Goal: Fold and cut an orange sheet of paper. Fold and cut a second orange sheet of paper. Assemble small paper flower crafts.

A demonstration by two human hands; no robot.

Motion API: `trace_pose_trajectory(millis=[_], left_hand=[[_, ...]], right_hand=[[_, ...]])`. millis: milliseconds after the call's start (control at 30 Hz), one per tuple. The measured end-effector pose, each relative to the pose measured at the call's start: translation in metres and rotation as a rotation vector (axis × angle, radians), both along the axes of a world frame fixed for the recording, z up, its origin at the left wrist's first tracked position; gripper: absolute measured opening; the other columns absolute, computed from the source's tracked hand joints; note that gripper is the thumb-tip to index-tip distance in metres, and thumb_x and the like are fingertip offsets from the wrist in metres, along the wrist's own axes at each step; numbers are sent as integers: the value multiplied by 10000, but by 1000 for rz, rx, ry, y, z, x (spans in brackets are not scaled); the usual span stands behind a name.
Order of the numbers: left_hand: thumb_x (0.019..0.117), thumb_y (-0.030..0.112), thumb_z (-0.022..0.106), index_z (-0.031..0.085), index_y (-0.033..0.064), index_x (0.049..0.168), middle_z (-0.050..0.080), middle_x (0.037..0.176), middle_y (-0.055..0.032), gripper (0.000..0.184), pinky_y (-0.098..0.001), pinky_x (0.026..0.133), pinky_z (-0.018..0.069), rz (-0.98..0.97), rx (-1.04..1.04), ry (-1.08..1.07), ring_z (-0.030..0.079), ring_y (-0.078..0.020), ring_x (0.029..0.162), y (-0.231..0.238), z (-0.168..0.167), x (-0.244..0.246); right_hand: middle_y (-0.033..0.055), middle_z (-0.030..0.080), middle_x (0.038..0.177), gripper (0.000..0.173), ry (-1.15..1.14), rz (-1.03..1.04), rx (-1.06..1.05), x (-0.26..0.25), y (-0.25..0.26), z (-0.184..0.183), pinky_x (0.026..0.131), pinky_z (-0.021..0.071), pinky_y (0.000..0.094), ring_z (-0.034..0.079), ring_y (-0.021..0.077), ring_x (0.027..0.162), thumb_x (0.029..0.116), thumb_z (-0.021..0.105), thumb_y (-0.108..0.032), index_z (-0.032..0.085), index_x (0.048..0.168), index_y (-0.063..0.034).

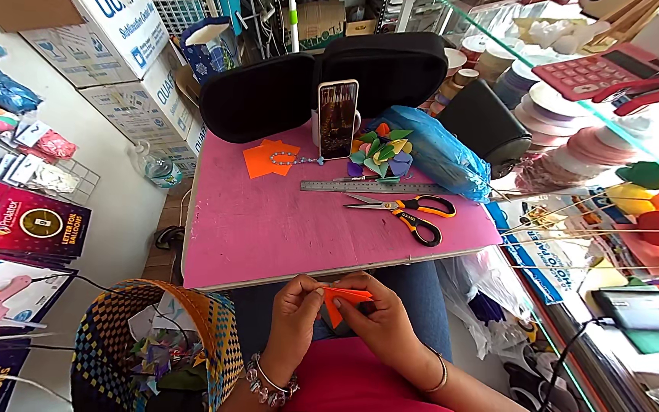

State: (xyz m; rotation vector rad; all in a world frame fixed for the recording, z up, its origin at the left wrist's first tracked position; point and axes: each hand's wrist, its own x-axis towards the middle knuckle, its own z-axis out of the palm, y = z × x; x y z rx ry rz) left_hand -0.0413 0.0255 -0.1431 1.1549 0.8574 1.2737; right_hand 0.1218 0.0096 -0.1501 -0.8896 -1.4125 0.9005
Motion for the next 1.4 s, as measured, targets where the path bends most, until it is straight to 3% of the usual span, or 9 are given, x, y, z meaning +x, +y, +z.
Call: trace_pose_trajectory(millis=[167, 333, 533, 667, 833, 967, 1267, 1400], left_hand=[[978, -1, 520, 706, 72, 930, 706, 890, 8, 205, -164, 610, 545, -5, -11, 23, 651, -22, 717, 0, 3, -1], [1006, 7, 518, 692, 20, 997, 734, 907, -30, 174, -246, 636, 613, -58, -96, 19, 714, -91, 737, 1, 5, -2], [998, -7, 523, 687, 15, 977, 741, 878, -39, 167, -267, 636, 628, -55, -144, -21, 728, -111, 718, 1, 7, -2], [988, -10, 522, 692, 34, 953, 730, 865, -16, 179, -250, 629, 619, -44, -132, -5, 713, -88, 707, 1, 7, -2], [975, -19, 521, 696, 46, 930, 738, 844, -7, 192, -204, 591, 583, -31, -136, 25, 703, -57, 698, 2, 8, -3], [977, -27, 517, 703, 36, 936, 740, 822, -14, 200, -209, 572, 585, -24, -160, 18, 704, -62, 676, 2, 11, -3], [1023, 49, 441, 728, 12, 982, 763, 879, -95, 292, -266, 665, 616, -122, -318, -211, 742, -126, 748, 6, 12, -9], [989, 38, 604, 725, 16, 956, 759, 880, -94, 127, -270, 667, 623, -92, -336, -180, 741, -127, 743, 4, 15, -5]], right_hand=[[39, 717, 1061, 202, 74, 35, -101, 2, -1, 1, 757, 614, 208, 704, 60, 885, 903, 698, 14, 678, 1101, -15], [14, 739, 1031, 213, 156, 50, -167, 4, 0, 2, 756, 618, 220, 717, 64, 858, 904, 686, 48, 663, 1102, -26], [9, 734, 1024, 200, 161, 41, -171, 3, 1, 3, 755, 616, 214, 712, 57, 855, 900, 689, 50, 675, 1081, -35], [12, 703, 1046, 159, 95, 39, -96, 2, 1, 1, 805, 601, 198, 687, 50, 919, 900, 693, 29, 703, 1041, -45], [51, 687, 1067, 169, 5, 33, 7, 3, 2, -4, 767, 608, 198, 684, 69, 917, 879, 715, 5, 723, 1037, -54], [46, 675, 1069, 151, -186, -25, 154, 4, 3, -2, 871, 573, 175, 660, 52, 1002, 922, 667, -31, 723, 1057, -70], [69, 675, 1055, 143, -430, -115, 308, 5, 4, 1, 907, 539, 162, 646, 71, 1019, 978, 610, -48, 736, 1043, -71], [69, 677, 1050, 147, -413, -117, 314, 6, 6, -1, 906, 538, 154, 648, 65, 1016, 968, 612, -26, 737, 1032, -67]])
